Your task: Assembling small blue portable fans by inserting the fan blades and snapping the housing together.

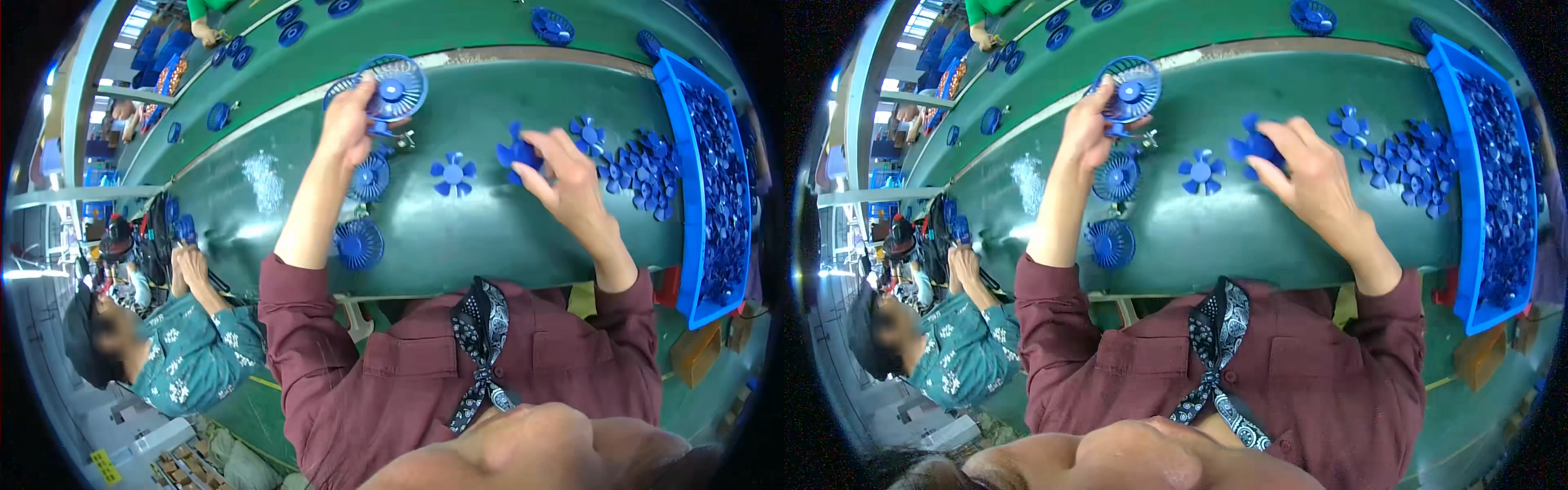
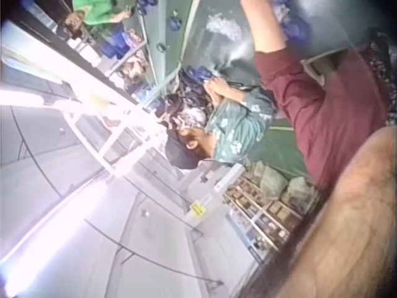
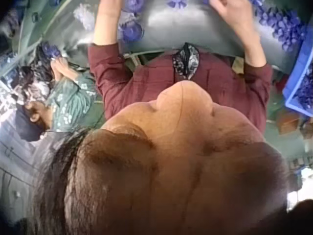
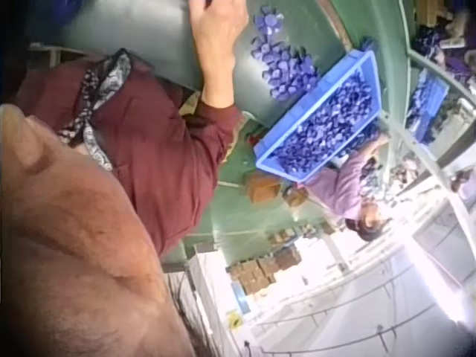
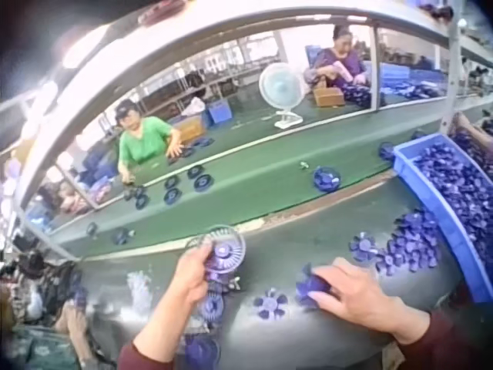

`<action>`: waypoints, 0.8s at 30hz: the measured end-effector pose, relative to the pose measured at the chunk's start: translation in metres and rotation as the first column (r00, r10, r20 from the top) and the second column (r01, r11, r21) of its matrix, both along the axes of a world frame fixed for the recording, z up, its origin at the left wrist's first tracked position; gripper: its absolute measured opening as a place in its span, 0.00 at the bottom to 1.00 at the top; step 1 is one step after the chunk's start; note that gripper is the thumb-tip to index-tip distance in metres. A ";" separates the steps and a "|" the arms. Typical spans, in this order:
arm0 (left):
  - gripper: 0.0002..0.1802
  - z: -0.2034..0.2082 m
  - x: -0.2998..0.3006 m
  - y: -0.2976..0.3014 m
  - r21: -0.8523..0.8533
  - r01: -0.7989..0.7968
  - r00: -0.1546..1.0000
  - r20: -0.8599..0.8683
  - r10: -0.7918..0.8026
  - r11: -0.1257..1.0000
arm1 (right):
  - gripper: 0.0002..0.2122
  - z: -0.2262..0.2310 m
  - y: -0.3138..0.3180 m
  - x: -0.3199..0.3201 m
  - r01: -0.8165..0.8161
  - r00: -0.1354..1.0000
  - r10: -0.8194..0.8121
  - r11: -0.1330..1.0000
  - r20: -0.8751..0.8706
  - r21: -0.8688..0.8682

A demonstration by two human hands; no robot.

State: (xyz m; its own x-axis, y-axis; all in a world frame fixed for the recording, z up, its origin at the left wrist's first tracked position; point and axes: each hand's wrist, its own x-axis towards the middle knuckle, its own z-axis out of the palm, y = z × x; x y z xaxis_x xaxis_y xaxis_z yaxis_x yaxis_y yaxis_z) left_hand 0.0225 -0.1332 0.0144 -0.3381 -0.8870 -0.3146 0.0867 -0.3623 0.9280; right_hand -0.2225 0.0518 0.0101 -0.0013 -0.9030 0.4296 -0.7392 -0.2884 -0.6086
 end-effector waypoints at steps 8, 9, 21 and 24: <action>0.24 -0.006 -0.028 0.110 0.073 0.132 0.982 -0.145 -0.121 0.989 | 0.14 0.022 0.007 0.047 -0.103 0.972 0.070 0.985 -0.226 -0.138; 0.23 -0.010 -0.028 0.119 0.030 0.148 0.970 -0.200 -0.139 0.989 | 0.14 0.021 0.010 0.049 -0.109 0.971 0.074 0.984 -0.228 -0.143; 0.15 -0.016 -0.023 0.157 -0.229 0.098 0.986 -0.107 -0.125 0.968 | 0.22 0.010 0.030 0.052 -0.052 0.992 0.012 0.948 -0.129 -0.313; 0.15 -0.013 -0.020 0.160 -0.299 0.181 0.981 -0.007 -0.192 0.937 | 0.23 0.007 0.030 0.037 -0.100 0.993 0.105 0.991 0.060 -0.089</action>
